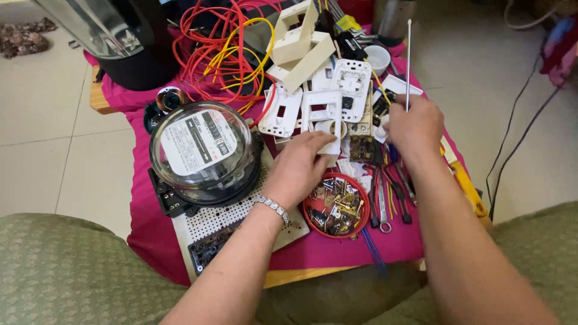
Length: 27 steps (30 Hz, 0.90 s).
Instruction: The person sits on the floor and uses a screwdriver to take apart electrical switch and socket plates, removing screws and small internal parts. They sort the removed screws and metal pieces into a red bowl and set the emptied plastic housings aside on the table.
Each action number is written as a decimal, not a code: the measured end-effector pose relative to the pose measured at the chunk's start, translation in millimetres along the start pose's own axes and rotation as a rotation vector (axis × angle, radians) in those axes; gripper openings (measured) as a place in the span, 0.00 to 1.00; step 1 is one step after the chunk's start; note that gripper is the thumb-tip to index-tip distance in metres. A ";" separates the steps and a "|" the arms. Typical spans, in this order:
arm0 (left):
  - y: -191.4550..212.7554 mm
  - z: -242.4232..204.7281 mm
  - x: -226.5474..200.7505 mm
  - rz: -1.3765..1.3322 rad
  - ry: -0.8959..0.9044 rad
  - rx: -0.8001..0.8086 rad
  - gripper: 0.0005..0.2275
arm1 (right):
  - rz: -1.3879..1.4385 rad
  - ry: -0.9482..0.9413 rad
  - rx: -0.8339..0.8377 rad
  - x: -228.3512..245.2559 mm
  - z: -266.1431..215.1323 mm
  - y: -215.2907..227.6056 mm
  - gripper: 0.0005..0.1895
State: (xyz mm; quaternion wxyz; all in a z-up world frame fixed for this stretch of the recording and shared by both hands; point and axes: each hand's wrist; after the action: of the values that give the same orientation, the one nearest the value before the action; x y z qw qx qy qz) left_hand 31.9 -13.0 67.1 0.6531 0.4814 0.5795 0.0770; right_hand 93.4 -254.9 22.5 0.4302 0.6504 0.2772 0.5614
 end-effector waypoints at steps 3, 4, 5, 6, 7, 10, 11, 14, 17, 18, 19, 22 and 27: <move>-8.7 5.9 7.5 0.008 -0.047 -0.057 0.18 | 0.285 -0.038 0.075 -5.4 41.1 -13.5 0.22; -5.0 5.6 5.8 0.005 -0.039 -0.057 0.18 | 0.285 -0.037 0.083 1.5 38.4 -10.1 0.22; -1.6 5.5 4.0 -0.006 -0.029 -0.052 0.18 | 0.371 -0.037 0.084 8.0 35.7 -6.6 0.22; 1.7 6.1 1.5 -0.017 -0.025 -0.043 0.18 | 0.457 -0.043 0.079 13.1 32.3 -1.9 0.23; 2.7 6.0 2.1 -0.018 -0.023 -0.040 0.18 | 0.458 -0.046 0.082 15.3 26.3 -1.8 0.23; 2.7 3.4 2.5 -0.012 -0.014 -0.050 0.17 | 0.442 0.000 0.094 18.0 6.4 0.0 0.19; 1.2 0.7 3.0 -0.010 -0.017 -0.058 0.18 | 0.416 0.004 0.103 17.5 -0.8 0.1 0.18; -9.4 -6.1 12.8 0.005 -0.040 -0.099 0.18 | 0.393 0.011 0.132 19.9 -19.1 3.2 0.18; -17.4 -21.4 15.9 0.022 -0.066 -0.140 0.18 | 0.390 0.017 0.176 24.0 -43.8 8.2 0.18; -17.3 -27.1 14.9 0.031 -0.075 -0.157 0.17 | 0.387 0.028 0.194 27.1 -51.6 11.1 0.18; -19.4 -33.5 16.8 0.031 -0.078 -0.161 0.17 | 0.386 0.031 0.192 28.9 -59.6 13.4 0.18; -20.6 -53.3 22.2 0.046 -0.104 -0.199 0.17 | 0.342 0.019 0.235 32.1 -79.3 20.0 0.20; 1.3 -94.8 30.1 0.046 0.019 -0.300 0.14 | 0.613 0.079 0.316 27.2 -103.8 19.7 0.26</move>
State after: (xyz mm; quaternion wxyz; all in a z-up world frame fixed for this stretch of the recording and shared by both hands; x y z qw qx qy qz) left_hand -36.7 58.6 60.3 0.7103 0.3906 0.5565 0.1823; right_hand -3.7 -215.7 53.0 0.1244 0.7396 0.1690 0.6395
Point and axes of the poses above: each hand's wrist, its own z-axis towards the middle knuckle, its own y-axis out of the back of the hand, x = y × z, and after that the axes turned 13 degrees about x, right-handed
